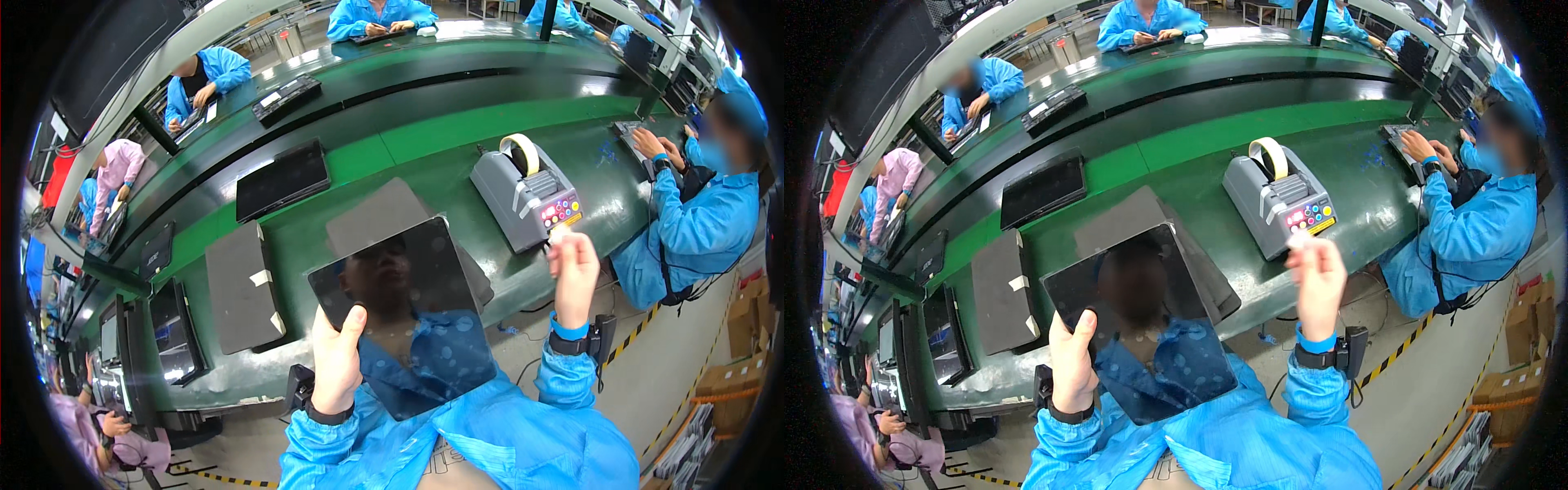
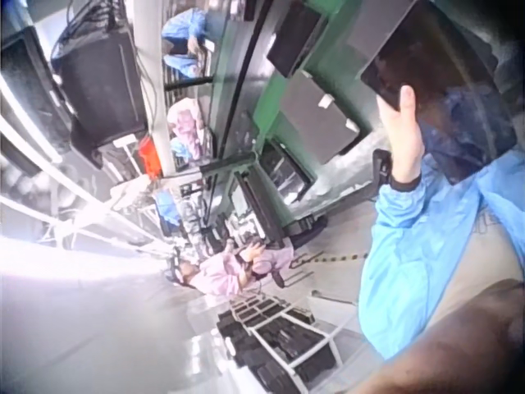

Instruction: Applying screen protectors and assembling tablet computer components on a factory production line.

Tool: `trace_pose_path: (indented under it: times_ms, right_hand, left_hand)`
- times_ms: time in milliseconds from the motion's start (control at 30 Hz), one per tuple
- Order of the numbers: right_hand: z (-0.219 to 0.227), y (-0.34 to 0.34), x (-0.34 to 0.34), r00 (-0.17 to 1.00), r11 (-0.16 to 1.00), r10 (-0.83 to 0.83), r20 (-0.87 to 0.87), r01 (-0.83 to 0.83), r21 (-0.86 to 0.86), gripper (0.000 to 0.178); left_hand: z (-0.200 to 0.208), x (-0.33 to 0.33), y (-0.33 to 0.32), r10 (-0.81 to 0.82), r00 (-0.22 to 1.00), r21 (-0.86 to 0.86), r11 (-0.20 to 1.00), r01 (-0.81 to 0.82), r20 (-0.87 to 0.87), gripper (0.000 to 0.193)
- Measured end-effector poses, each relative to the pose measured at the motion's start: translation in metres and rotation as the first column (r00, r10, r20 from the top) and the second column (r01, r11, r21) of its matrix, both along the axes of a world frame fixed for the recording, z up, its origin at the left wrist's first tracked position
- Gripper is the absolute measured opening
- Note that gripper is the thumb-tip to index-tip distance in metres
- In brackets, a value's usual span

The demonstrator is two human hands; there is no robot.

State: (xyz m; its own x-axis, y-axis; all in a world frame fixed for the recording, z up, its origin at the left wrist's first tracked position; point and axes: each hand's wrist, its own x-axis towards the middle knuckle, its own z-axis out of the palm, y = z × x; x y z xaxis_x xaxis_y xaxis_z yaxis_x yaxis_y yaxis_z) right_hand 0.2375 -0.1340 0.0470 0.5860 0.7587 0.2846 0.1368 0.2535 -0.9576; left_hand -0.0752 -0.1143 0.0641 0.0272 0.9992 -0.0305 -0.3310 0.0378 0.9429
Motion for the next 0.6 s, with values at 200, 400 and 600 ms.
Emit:
trace_pose_path:
  times_ms: [200,400,600]
  right_hand:
    - [0.034,0.022,-0.053,0.776,0.795,0.599,0.198,-0.544,-0.270,0.017]
    - [0.018,0.029,-0.066,0.822,0.851,0.510,0.252,-0.440,-0.286,0.022]
    - [0.023,0.022,-0.086,0.848,0.953,0.145,0.510,0.018,-0.302,0.022]
  left_hand:
    - [-0.008,-0.005,0.003,-0.065,0.998,-0.038,0.997,0.065,-0.004,0.043]
    - [-0.004,-0.003,0.005,-0.068,0.998,0.009,0.998,0.069,-0.013,0.047]
    - [-0.006,-0.003,0.002,-0.040,0.999,0.017,0.999,0.041,-0.004,0.045]
